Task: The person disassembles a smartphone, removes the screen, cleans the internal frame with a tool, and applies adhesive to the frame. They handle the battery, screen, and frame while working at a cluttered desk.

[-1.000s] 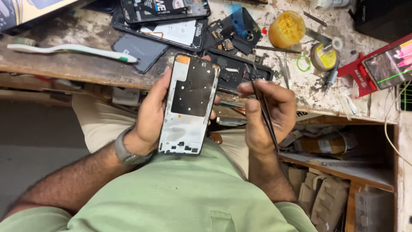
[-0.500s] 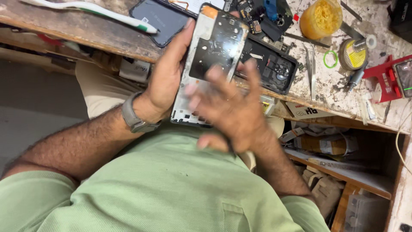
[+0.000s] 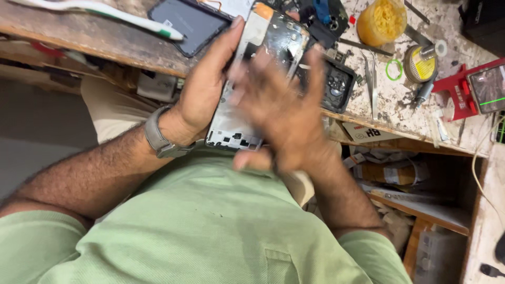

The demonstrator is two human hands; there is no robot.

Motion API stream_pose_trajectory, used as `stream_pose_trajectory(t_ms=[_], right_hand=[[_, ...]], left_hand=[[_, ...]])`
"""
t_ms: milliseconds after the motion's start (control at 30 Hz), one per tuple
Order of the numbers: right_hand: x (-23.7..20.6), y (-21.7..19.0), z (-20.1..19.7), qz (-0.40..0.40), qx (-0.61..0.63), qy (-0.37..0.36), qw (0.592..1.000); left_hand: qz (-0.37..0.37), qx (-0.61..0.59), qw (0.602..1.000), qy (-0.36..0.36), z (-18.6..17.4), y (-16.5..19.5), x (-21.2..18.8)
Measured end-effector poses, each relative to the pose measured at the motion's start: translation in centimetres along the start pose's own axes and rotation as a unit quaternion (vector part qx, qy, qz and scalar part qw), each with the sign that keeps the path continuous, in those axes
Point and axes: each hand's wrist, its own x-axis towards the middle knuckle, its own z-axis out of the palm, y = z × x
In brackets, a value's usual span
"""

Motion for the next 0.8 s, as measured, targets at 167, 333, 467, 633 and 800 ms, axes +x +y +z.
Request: stream_pose_trajectory(t_ms=[167, 333, 467, 633, 800], right_hand=[[-1.4, -0.1, 1.6, -0.019, -0.002, -0.003, 1.0], [-1.2, -1.2, 1.4, -0.015, 0.005, 0.024, 1.0], [-0.8, -1.2, 1.4, 0.0, -0.043, 0.031, 0.999], [-0.7, -0.4, 1.5, 0.036, -0.021, 0.057, 0.997], [-1.2, -2.3, 2.1, 0.009, -0.021, 0.027, 0.999]], left_hand=[[0.014, -0.037, 0.998, -0.043, -0.6, 0.1, -0.2], [0.026, -0.007, 1.0, -0.008, -0.7, 0.3, 0.3], [0.036, 0.034, 0.999, -0.019, -0.8, 0.0, 0.2], [0.022, 0.02, 1.0, -0.001, -0.8, -0.6, 0.0], [0.042, 0.056, 0.997, -0.024, -0.8, -0.5, -0.5]])
